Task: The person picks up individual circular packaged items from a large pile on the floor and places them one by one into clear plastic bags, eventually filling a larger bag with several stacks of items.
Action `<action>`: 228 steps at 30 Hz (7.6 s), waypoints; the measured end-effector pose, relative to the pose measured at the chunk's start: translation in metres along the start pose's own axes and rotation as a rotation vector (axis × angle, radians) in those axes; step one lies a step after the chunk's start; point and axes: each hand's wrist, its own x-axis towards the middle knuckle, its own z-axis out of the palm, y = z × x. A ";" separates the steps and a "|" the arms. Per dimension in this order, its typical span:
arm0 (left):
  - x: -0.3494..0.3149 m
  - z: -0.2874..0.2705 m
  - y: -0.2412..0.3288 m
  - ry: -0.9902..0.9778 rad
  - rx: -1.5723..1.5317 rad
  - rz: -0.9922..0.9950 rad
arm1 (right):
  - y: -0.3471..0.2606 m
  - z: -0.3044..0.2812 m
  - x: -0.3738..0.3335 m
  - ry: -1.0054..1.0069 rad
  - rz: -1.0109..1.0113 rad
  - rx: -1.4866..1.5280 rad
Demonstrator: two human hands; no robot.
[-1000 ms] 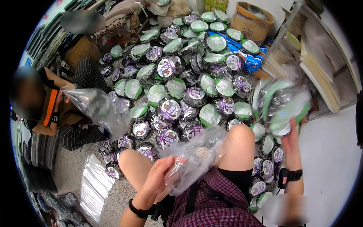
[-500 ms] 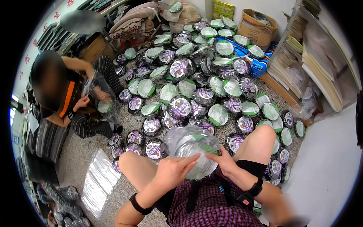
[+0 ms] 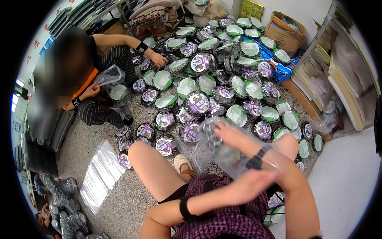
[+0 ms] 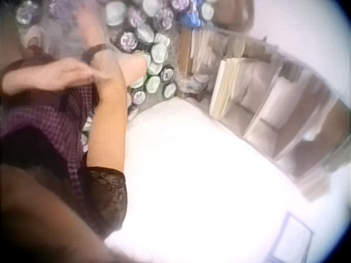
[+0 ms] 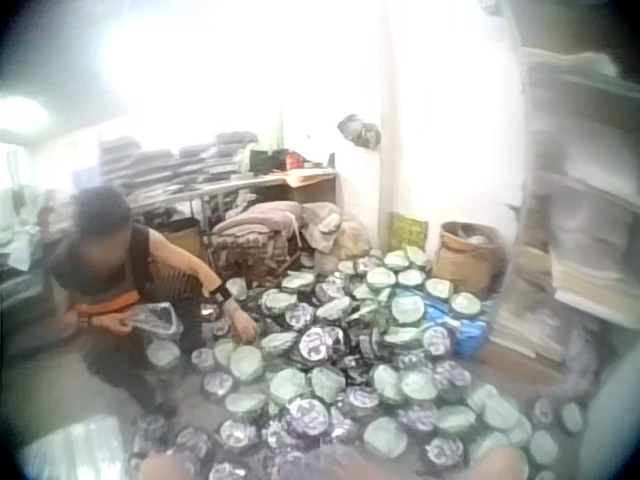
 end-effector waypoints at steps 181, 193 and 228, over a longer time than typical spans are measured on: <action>0.096 -0.047 -0.079 0.049 1.429 -0.093 | 0.013 -0.096 -0.278 0.412 0.228 0.274; 0.067 -0.086 -0.108 0.389 1.374 -0.355 | -0.083 0.265 -0.545 -0.636 0.808 0.007; 0.103 -0.043 -0.105 0.149 1.568 -0.132 | -0.163 0.262 -0.667 2.511 1.647 1.739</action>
